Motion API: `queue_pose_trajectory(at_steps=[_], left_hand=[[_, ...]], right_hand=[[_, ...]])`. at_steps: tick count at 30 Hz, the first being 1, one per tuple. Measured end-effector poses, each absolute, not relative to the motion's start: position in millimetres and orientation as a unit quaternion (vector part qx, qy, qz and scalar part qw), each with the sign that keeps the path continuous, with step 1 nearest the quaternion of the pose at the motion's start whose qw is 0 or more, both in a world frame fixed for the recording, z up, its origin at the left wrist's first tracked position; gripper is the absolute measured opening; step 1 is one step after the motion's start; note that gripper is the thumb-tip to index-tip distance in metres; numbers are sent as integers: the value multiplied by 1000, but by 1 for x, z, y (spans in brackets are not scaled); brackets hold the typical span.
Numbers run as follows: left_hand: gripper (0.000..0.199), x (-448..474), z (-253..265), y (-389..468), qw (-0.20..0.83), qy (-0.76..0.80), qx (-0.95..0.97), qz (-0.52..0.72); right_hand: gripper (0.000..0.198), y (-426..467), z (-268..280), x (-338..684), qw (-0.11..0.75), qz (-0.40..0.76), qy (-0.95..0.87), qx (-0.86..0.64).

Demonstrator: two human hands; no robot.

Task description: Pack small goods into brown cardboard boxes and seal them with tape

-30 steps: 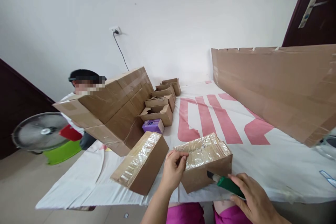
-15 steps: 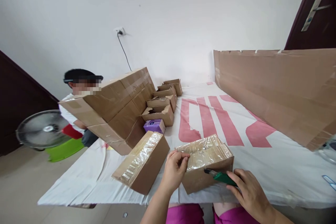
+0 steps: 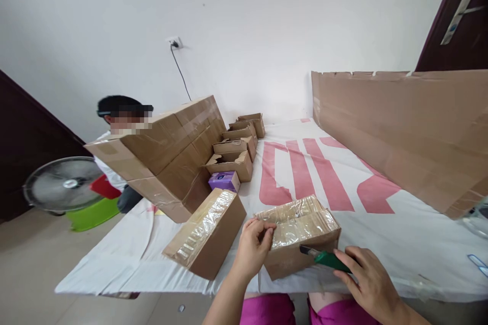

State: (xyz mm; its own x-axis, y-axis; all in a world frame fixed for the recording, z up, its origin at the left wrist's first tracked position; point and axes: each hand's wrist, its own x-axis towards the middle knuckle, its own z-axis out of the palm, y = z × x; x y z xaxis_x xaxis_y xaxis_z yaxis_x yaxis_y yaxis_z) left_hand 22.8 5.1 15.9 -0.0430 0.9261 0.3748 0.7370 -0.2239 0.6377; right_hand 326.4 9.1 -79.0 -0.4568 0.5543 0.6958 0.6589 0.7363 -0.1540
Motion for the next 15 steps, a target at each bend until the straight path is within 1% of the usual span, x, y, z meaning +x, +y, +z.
queue_pose_trajectory(at_steps=[4, 10, 15], left_hand=[[22, 23, 13, 2, 116, 597, 688, 397], [22, 23, 3, -6, 123, 581, 679, 431], [24, 22, -7, -8, 134, 595, 657, 442]], right_hand=[[28, 14, -55, 341, 352, -79, -872, -332], [39, 32, 6, 363, 284, -75, -924, -244], [39, 59, 41, 366, 249, -65, -941, -218]])
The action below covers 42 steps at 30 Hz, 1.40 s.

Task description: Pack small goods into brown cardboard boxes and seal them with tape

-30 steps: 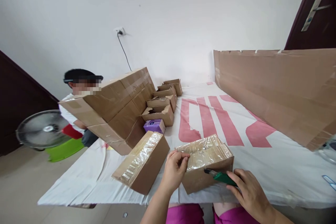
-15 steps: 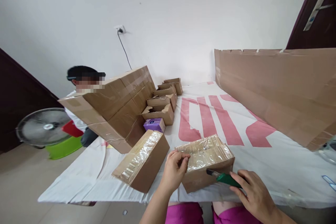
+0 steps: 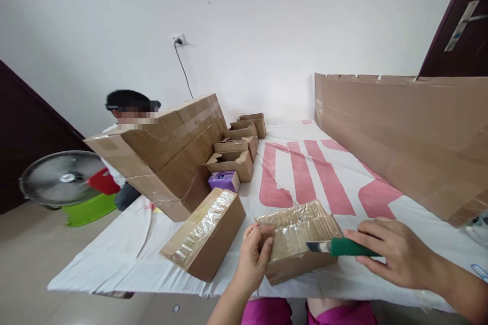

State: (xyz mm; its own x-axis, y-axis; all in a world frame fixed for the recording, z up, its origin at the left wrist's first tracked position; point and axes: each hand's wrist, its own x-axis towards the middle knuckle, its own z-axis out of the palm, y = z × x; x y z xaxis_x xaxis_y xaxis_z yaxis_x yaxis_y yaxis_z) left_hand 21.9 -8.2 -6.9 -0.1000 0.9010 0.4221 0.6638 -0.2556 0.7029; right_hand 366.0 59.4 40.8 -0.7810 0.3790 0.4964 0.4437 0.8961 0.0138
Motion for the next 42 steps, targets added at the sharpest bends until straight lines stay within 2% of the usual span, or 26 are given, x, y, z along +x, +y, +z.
queue_pose_trajectory(at_steps=[9, 18, 20, 24, 27, 29, 32, 37, 39, 42], left_hand=[[26, 22, -10, -13, 159, 603, 656, 425], [24, 20, -10, -12, 159, 600, 663, 417], [24, 20, -10, -12, 158, 600, 665, 416], [23, 20, -10, -12, 154, 595, 670, 416], [22, 20, -9, -12, 152, 598, 666, 420], [22, 20, -9, -12, 153, 600, 664, 420], [21, 20, -8, -13, 155, 597, 668, 417], [19, 20, -6, -13, 146, 587, 682, 411], [19, 20, -5, -12, 139, 582, 689, 408], [20, 20, -5, -12, 133, 581, 695, 401]], right_hand=[[33, 86, 50, 342, 204, -23, -965, -163], [35, 76, 31, 338, 249, 8, -950, -188], [33, 67, 33, 336, 241, 66, -943, -221], [27, 48, 41, 328, 212, 262, -885, -321], [36, 37, 41, 321, 177, 412, -799, -400], [44, 33, 38, 320, 152, 465, -762, -425], [39, 34, 37, 326, 179, 381, -811, -406], [33, 56, 45, 345, 210, 55, -945, -246], [32, 68, 46, 347, 204, 16, -958, -201], [34, 82, 44, 343, 205, 23, -965, -163]])
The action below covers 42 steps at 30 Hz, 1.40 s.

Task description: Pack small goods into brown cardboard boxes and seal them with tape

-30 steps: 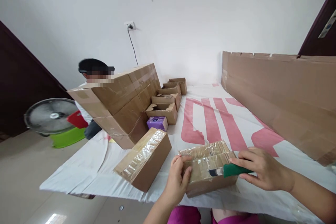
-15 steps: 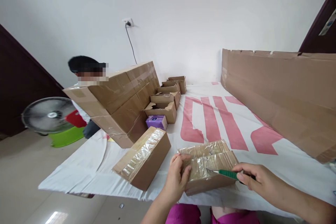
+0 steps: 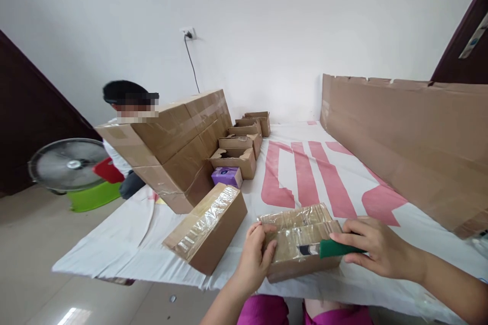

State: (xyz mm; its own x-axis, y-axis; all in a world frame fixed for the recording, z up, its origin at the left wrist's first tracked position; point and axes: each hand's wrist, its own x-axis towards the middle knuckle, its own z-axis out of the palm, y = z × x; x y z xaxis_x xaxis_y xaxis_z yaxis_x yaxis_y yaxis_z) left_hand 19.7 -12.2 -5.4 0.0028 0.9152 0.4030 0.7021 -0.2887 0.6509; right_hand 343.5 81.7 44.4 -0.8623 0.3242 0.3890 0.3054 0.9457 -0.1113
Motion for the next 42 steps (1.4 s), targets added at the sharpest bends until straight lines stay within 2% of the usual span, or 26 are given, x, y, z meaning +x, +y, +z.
queue_pose_trajectory(at_steps=[5, 10, 15, 18, 20, 22, 24, 27, 30, 33, 36, 42], left_hand=[[20, 23, -6, -14, 132, 581, 696, 401], [30, 27, -6, -17, 151, 571, 692, 414], [23, 26, -9, -15, 151, 571, 687, 423], [17, 25, -11, -12, 143, 552, 705, 422], [15, 25, -11, -10, 143, 544, 714, 418], [15, 26, -11, -9, 139, 543, 717, 414], [15, 26, -10, -8, 132, 544, 719, 412], [14, 27, -9, -9, 125, 545, 718, 414], [14, 28, -8, -11, 123, 546, 717, 416], [14, 28, -7, -12, 126, 543, 720, 414], [14, 28, -5, -13, 132, 543, 720, 411], [14, 28, -5, -13, 133, 533, 725, 416]], right_hand=[[34, 69, 39, 322, 236, 51, -956, -168], [35, 47, 46, 298, 283, 106, -925, -230], [30, 81, 30, 334, 371, 46, -817, -440], [32, 96, -26, 383, 311, -9, -780, -543], [26, 96, -69, 413, 252, -9, -792, -556], [22, 90, -97, 431, 225, -18, -815, -534], [23, 85, -98, 432, 238, -55, -832, -498], [26, 80, -51, 404, 317, -101, -835, -439], [16, 74, 11, 354, 352, -73, -877, -319], [19, 68, 46, 305, 335, -73, -925, -163], [20, 71, 51, 270, 318, -86, -943, -47], [24, 83, 46, 247, 249, -132, -959, 36]])
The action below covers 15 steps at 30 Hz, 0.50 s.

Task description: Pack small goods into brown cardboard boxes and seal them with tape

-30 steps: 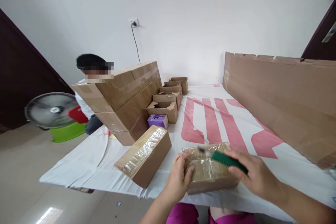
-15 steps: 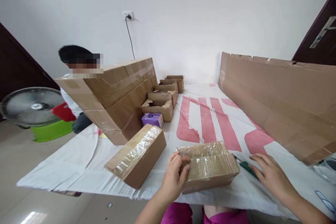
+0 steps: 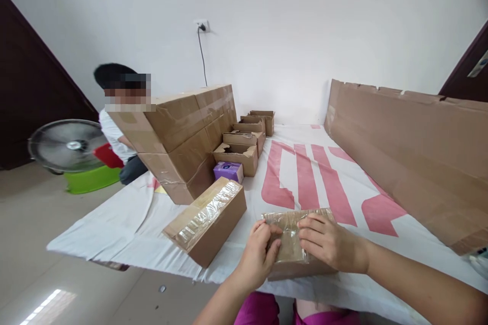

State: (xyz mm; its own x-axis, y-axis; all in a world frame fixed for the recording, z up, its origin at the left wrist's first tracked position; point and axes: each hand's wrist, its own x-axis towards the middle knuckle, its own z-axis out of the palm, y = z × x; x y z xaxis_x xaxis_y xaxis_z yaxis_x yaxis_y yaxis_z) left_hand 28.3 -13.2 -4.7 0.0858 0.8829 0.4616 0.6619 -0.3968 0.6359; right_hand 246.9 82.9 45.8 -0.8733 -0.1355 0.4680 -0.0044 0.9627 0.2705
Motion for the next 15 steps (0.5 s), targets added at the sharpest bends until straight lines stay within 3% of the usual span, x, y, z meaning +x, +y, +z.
queue_pose_trajectory(at_steps=[11, 15], left_hand=[[18, 29, -6, -11, 104, 526, 736, 413], [18, 29, -6, -11, 111, 535, 729, 413]], right_hand=[[23, 88, 50, 228, 144, -132, -980, 24], [19, 93, 50, 221, 128, -72, -989, -13]])
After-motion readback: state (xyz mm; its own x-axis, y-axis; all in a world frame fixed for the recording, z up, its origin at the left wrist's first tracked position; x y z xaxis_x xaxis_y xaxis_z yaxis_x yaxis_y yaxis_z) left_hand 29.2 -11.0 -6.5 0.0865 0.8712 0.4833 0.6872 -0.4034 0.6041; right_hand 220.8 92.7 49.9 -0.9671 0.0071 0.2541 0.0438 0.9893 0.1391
